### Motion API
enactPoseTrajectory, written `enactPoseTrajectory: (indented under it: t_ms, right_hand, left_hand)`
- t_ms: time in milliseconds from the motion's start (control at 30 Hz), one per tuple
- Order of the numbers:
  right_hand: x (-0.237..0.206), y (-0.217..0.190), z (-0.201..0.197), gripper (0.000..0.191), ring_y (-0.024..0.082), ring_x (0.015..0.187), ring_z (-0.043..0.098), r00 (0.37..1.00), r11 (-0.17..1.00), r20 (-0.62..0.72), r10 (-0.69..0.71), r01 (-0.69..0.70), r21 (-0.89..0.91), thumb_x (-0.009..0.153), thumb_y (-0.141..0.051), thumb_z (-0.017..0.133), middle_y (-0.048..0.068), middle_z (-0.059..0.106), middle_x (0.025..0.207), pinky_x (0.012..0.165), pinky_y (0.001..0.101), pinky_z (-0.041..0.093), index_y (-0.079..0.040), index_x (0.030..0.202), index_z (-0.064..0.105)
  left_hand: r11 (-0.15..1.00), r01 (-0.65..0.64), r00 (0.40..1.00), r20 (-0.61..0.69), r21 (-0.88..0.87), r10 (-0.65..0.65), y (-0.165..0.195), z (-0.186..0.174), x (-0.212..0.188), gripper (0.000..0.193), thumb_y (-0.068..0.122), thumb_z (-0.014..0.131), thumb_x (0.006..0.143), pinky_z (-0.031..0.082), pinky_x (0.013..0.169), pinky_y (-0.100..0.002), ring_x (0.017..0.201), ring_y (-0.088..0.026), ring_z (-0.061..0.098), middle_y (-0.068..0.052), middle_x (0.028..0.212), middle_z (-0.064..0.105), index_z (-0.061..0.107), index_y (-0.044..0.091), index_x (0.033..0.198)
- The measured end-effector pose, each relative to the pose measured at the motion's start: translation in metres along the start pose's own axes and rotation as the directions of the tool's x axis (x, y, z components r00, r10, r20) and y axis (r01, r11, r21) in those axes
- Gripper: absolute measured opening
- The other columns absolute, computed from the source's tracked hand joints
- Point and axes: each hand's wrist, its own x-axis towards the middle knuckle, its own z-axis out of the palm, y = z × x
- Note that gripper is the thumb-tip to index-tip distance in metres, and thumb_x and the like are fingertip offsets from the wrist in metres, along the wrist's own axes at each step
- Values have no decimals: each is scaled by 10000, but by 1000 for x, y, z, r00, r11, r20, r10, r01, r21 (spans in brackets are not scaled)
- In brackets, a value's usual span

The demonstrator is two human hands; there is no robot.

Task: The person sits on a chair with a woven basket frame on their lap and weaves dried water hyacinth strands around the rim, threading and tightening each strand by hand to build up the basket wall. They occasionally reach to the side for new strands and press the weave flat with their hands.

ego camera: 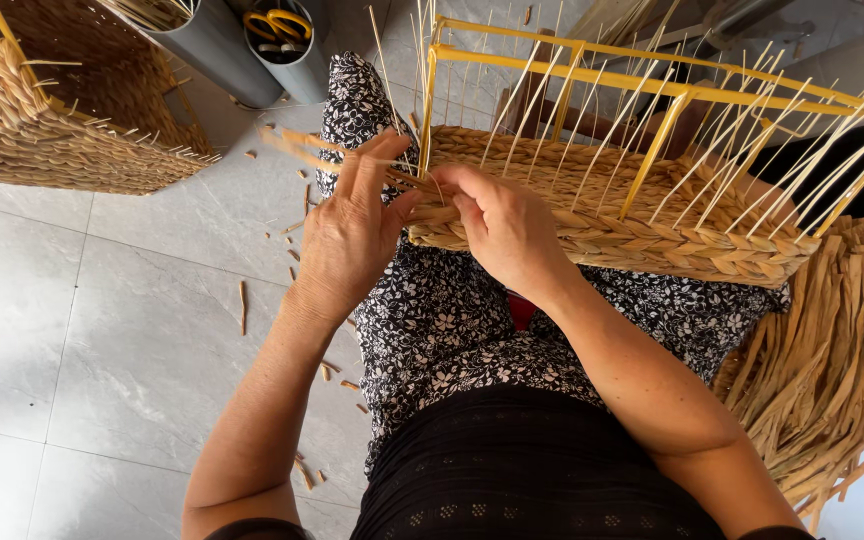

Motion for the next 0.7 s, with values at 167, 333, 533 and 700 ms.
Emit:
enactPoseTrajectory:
  t_ms: [167, 333, 533, 700]
  right_hand:
    - [-1, -6, -1, 177, 123, 772, 690, 987, 965, -139, -79, 111, 239, 970, -60, 736, 22, 729, 970, 629, 285, 549, -92, 1086, 607]
    - [1, -2, 6, 122, 70, 701, 665, 992, 930, -90, 82, -44, 365, 988, -30, 725, 12, 713, 855, 560, 226, 505, -62, 1017, 611]
    - [2, 1, 7, 123, 57, 643, 673, 989, 953, -110, 102, -65, 297, 959, -40, 749, 20, 745, 807, 527, 226, 502, -57, 1004, 636]
    - [3, 5, 2, 150, 45, 638, 654, 994, 940, -88, 58, -25, 340, 963, -59, 715, 31, 743, 830, 495, 211, 476, -41, 1068, 610]
  left_hand:
    - [992, 123, 992, 38, -26, -122, -22, 7, -10, 144, 108, 737, 980, 583, 677, -376, 810, -267, 743, -54, 1034, 694, 634, 56, 1066]
    - [984, 172, 979, 120, -47, -165, -28, 0, -14, 84, 127, 758, 937, 592, 664, -362, 750, -215, 751, -40, 962, 709, 704, 99, 994]
    - [987, -101, 993, 67, 121, 94, -5, -13, -15, 341, 224, 821, 817, 582, 708, -397, 848, -274, 675, -110, 1022, 595, 669, 68, 1079]
    - [942, -261, 962, 133, 211, 237, 2, 0, -12, 278, 152, 762, 822, 585, 775, -388, 940, -255, 639, -84, 986, 559, 597, 98, 1039]
